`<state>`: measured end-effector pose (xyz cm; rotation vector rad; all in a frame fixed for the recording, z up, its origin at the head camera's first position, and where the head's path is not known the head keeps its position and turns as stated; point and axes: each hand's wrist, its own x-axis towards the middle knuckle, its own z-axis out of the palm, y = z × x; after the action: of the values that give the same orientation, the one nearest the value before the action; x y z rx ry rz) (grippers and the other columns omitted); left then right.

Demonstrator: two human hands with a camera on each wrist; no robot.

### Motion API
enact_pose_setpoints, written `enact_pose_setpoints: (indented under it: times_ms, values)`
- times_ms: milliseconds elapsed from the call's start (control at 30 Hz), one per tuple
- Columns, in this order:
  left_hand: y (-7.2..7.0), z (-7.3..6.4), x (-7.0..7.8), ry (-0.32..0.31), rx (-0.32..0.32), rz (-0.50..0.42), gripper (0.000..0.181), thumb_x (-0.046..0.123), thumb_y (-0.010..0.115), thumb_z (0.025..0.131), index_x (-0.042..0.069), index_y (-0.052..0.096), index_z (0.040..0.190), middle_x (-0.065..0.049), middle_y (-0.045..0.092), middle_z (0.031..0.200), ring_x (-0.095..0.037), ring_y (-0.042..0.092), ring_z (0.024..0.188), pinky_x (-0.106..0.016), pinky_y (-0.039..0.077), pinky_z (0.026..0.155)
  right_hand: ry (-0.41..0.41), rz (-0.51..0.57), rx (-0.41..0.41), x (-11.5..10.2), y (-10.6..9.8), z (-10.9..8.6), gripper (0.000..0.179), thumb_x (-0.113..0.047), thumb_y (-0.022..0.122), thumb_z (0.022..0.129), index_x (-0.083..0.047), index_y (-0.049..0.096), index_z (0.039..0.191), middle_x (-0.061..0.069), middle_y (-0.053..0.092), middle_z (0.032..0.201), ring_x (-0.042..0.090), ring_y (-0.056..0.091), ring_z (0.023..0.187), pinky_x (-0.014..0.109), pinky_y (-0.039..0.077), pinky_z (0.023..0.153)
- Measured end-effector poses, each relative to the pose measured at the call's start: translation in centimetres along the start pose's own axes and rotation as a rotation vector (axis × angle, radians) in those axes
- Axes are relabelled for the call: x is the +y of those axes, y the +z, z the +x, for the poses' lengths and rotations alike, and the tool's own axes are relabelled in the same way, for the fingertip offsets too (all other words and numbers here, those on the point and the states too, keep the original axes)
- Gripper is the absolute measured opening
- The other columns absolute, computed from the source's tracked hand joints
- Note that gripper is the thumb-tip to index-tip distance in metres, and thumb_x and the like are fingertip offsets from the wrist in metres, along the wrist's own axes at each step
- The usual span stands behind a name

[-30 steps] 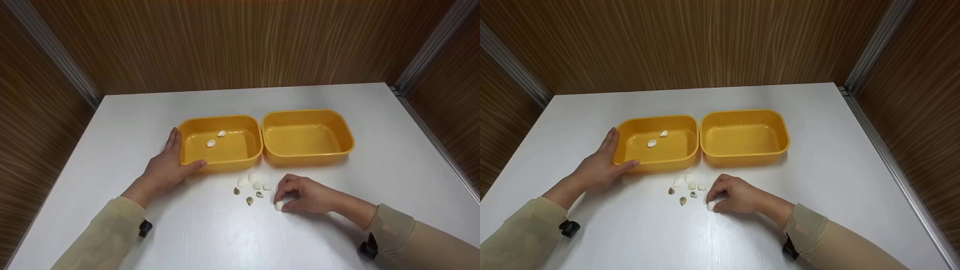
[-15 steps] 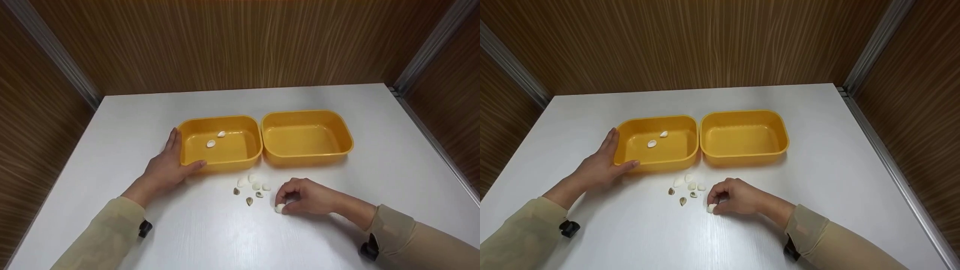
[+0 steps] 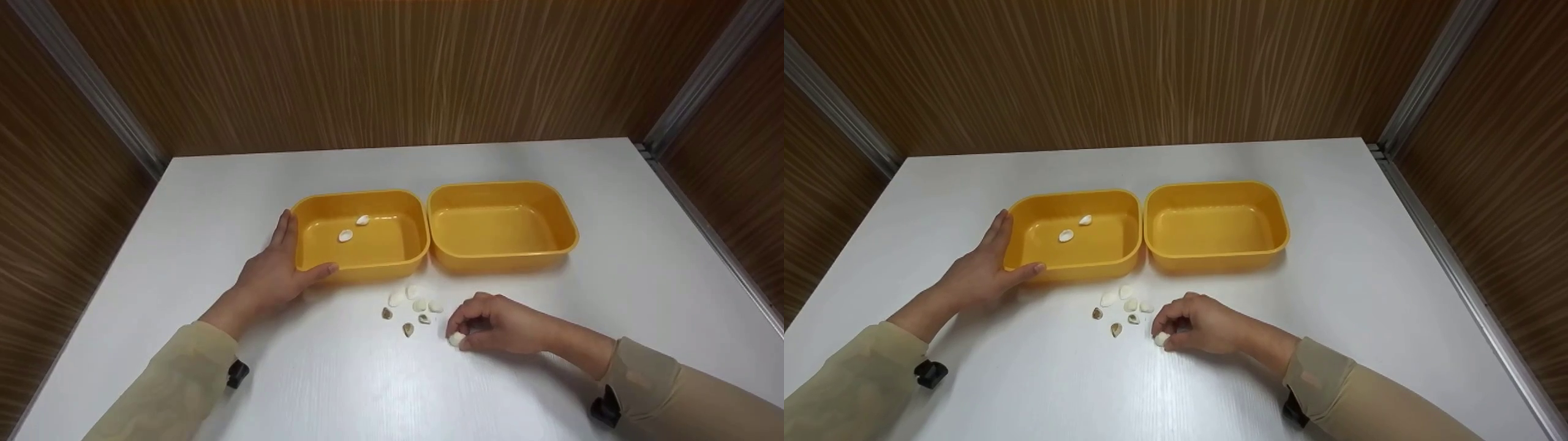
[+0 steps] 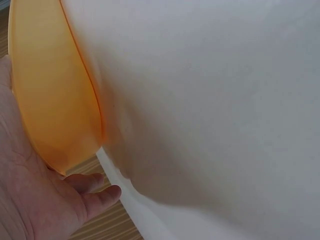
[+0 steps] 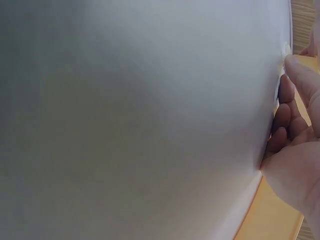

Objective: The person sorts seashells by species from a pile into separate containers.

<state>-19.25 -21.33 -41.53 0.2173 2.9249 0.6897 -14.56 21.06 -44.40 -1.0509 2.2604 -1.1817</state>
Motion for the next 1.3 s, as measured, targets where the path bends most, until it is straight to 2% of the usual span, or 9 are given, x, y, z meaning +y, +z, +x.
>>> enact_pose_setpoints:
  times_ms: [167,467,700,833,967,1100,1300]
  values:
    - [-0.1,-0.1,0.1,-0.001,-0.006,-0.004,0.133,0.088,0.054,0.087,0.005,-0.010,0.169,-0.008,-0.012,0.178,-0.046,0.051,0.141,-0.060,0.050,0.103,-0.022,-0.030,0.014,-0.1,0.0,0.1,0.015,-0.018,0.083,0.095,-0.022,0.081,0.109,-0.006,0.073,0.095,0.023,0.057,0.091,0.028,0.046,0.084]
    - [-0.1,-0.1,0.0,0.005,-0.006,-0.007,0.134,0.091,0.051,0.086,0.005,-0.010,0.169,-0.008,-0.012,0.178,-0.047,0.045,0.146,-0.063,0.046,0.108,-0.043,-0.112,0.023,-0.1,0.0,0.2,0.019,-0.015,0.086,0.091,-0.022,0.082,0.108,-0.011,0.071,0.091,0.014,0.056,0.085,0.027,0.045,0.078]
    - [-0.1,-0.2,0.1,-0.003,-0.010,-0.009,0.136,0.092,0.051,0.085,0.004,-0.009,0.168,-0.007,-0.013,0.178,-0.048,0.045,0.146,-0.062,0.044,0.110,-0.107,-0.195,-0.029,-0.2,-0.5,0.3,0.029,-0.004,0.087,0.086,-0.019,0.082,0.111,-0.007,0.071,0.090,0.010,0.058,0.084,0.027,0.051,0.078]
    - [-0.1,-0.2,0.1,-0.010,-0.011,-0.010,0.136,0.092,0.052,0.085,0.004,-0.010,0.168,-0.006,-0.013,0.178,-0.048,0.044,0.146,-0.062,0.043,0.111,-0.149,-0.264,-0.053,-0.5,-0.7,0.6,0.028,-0.004,0.087,0.086,-0.016,0.082,0.111,-0.008,0.072,0.090,0.009,0.060,0.083,0.028,0.052,0.078]
    - [-0.1,-0.1,0.1,-0.008,-0.015,-0.006,0.134,0.091,0.052,0.086,0.005,-0.011,0.168,-0.006,-0.014,0.178,-0.048,0.041,0.148,-0.063,0.043,0.111,-0.152,-0.321,-0.059,-0.8,-0.9,0.7,0.025,-0.006,0.087,0.087,-0.015,0.082,0.109,-0.009,0.073,0.090,0.008,0.059,0.081,0.029,0.051,0.076]
    - [-0.2,0.0,0.1,-0.002,-0.012,-0.008,0.134,0.092,0.051,0.086,0.006,-0.011,0.168,-0.006,-0.014,0.178,-0.049,0.038,0.150,-0.065,0.041,0.112,-0.134,-0.314,-0.050,-0.9,-1.0,0.8,0.024,-0.006,0.087,0.087,-0.014,0.082,0.109,-0.009,0.074,0.091,0.008,0.062,0.082,0.029,0.054,0.077]
    - [-0.2,-0.2,0.0,-0.009,-0.019,-0.010,0.136,0.093,0.050,0.084,0.007,-0.011,0.169,-0.006,-0.014,0.177,-0.048,0.037,0.151,-0.064,0.040,0.113,-0.104,-0.176,-0.033,-1.0,-1.1,0.8,0.024,-0.002,0.086,0.087,-0.011,0.082,0.108,-0.007,0.073,0.090,0.007,0.065,0.082,0.027,0.058,0.076]
